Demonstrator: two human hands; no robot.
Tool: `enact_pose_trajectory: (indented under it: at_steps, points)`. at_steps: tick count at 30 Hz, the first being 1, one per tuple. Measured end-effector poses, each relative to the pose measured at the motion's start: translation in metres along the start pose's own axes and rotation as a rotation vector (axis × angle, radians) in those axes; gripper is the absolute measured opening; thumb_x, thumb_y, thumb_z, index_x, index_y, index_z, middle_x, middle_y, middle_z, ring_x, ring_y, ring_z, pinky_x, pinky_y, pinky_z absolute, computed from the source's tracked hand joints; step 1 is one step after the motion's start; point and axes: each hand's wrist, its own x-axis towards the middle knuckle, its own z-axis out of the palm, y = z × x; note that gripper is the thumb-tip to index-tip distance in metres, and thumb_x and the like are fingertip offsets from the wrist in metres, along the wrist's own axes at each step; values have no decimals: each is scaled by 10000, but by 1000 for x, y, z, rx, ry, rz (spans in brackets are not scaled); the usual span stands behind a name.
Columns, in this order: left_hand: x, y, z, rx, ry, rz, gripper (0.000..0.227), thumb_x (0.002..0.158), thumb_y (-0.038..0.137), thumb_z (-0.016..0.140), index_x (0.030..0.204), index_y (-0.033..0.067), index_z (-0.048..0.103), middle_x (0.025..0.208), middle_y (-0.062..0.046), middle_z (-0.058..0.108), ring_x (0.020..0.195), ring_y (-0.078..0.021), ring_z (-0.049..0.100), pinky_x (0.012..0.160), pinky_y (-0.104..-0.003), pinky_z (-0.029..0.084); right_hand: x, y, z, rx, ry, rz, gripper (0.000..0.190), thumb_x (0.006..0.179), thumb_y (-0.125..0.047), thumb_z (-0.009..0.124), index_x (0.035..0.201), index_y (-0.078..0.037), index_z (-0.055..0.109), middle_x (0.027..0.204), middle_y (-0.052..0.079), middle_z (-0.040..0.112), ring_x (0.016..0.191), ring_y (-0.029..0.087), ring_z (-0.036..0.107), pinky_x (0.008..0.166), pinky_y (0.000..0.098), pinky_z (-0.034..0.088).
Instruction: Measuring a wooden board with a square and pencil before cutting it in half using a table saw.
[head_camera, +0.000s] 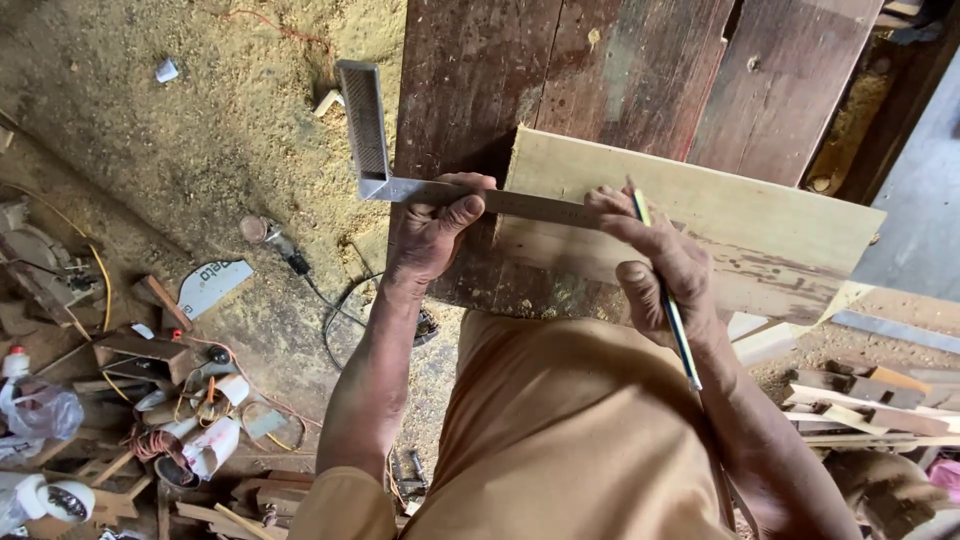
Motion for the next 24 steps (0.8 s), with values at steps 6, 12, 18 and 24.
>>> enact_pose_trajectory:
  at_steps: [6,12,18,24]
  points:
    - [-3,-4,-1,65,-34,13,192,920,108,789,1089,17,775,962,-86,740,932,-91,639,866,-284,538,-28,15,-36,-156,262,312,364,1139,-264,420,1325,-29,626,1277,190,713,1225,289,654,1111,480,483]
    - [-5,10,-2,80,-64,18,203,952,133,754,1112,8,748,947,-59,711,915,-81,615,896,-282,529,-63,24,-52,-89,337,121,280,999,53,569,1251,157,508,1300,397,613,1260,506,593,1104,619,458]
    - [-37,108,57,498,-194,67,223,924,160,727,1078,3,759,887,-157,734,707,-148,597,775,-309,531,-74,-23,11,-87,174,-39,342,953,-37,658,1284,40,620,1200,300,668,967,439,675,844,537,566]
    - [4,132,64,718,-242,553,272,950,271,652,1121,65,603,1056,-145,585,1126,-289,537,1059,-440,441,-101,-41,25,422,19,65,500,858,38,701,1354,65,641,926,212,673,602,243,646,547,349,589]
